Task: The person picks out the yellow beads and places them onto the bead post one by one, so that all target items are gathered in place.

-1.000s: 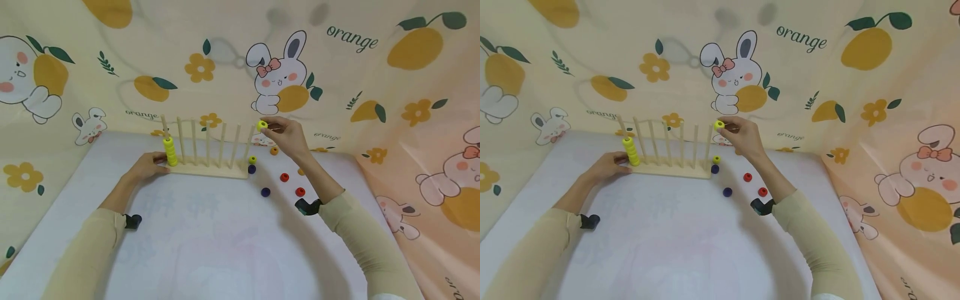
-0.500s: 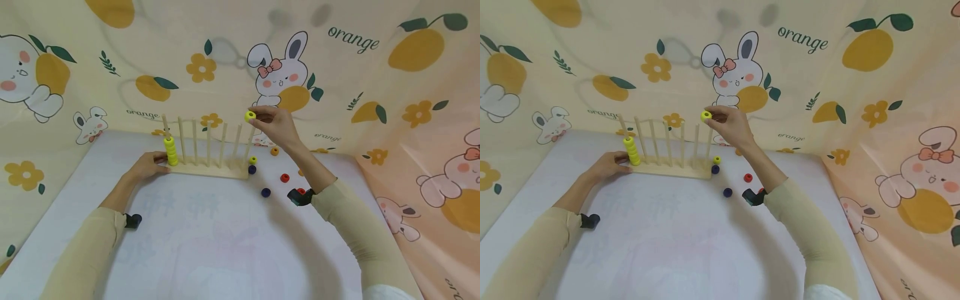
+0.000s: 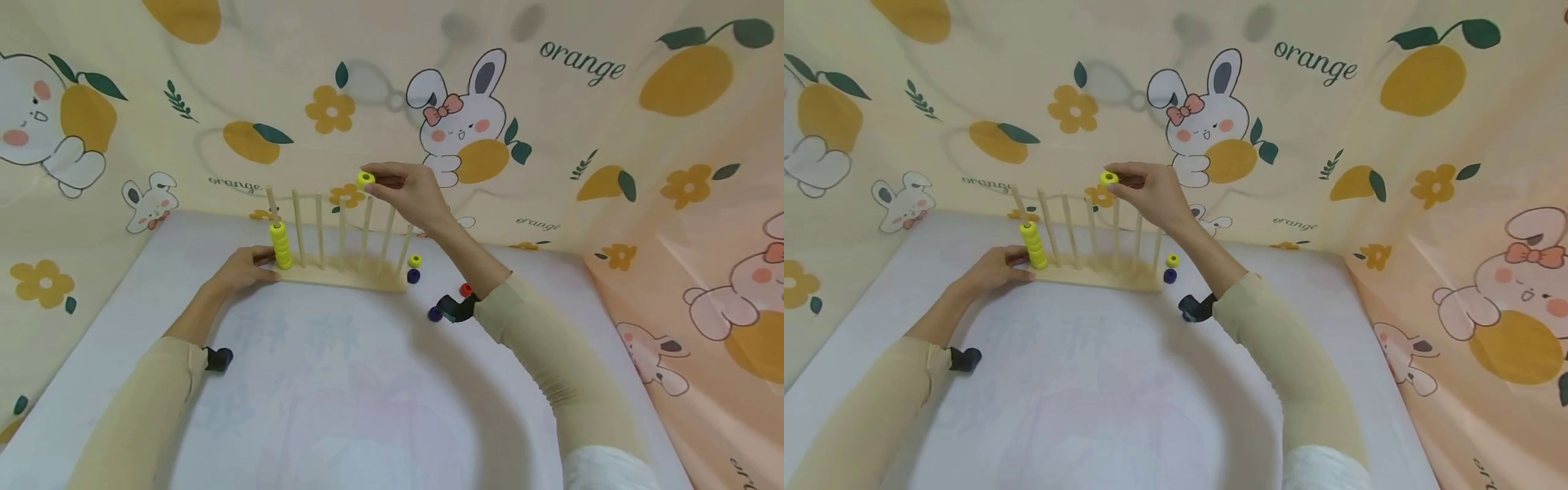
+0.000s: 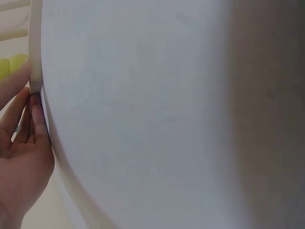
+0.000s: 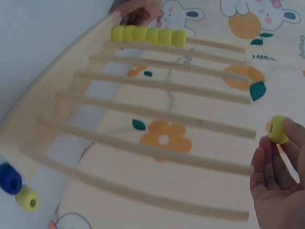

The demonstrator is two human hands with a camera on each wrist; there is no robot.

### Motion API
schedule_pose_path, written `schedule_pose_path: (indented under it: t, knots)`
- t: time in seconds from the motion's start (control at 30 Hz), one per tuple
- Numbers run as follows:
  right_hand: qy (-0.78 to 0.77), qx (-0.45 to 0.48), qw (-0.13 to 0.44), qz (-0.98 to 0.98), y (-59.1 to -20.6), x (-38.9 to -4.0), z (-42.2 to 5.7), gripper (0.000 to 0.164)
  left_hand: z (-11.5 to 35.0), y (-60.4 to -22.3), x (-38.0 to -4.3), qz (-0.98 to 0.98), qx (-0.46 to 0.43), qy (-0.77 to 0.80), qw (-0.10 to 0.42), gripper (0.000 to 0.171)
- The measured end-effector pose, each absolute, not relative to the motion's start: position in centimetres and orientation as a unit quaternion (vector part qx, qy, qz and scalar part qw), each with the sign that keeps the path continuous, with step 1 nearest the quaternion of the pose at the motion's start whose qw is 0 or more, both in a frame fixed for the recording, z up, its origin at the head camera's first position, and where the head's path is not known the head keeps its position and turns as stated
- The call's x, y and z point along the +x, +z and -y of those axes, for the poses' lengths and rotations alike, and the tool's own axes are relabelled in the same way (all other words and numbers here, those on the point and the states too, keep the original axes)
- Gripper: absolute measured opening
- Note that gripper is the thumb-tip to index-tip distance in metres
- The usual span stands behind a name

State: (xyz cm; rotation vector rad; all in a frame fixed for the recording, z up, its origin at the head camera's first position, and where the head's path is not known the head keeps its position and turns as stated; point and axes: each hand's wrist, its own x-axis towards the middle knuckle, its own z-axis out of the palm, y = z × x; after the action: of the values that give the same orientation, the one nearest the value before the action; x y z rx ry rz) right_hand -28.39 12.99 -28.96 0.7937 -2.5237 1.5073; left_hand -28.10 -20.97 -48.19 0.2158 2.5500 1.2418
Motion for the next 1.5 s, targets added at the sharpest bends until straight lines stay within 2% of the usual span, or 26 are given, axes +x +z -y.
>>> schedule_pose_path:
  t: [0.33, 0.83, 1.5]
  knots:
    - [0.472, 0.290, 0.054, 0.831, -28.8, -29.6, -9.0, 0.029, 21.0, -48.3, -28.2, -0.884, 0.071, 0.436, 0.154, 0.073]
    - [0.445, 0.302, 0.010, 0.843, -28.0, -30.4, -3.9, 0.032, 21.3, -48.0, -28.3, -0.879, 0.074, 0.447, 0.152, 0.074]
    - [0.411, 0.320, -0.028, 0.853, -28.8, -31.1, 0.0, 0.035, 21.1, -47.9, -28.3, -0.887, 0.080, 0.427, 0.157, 0.072]
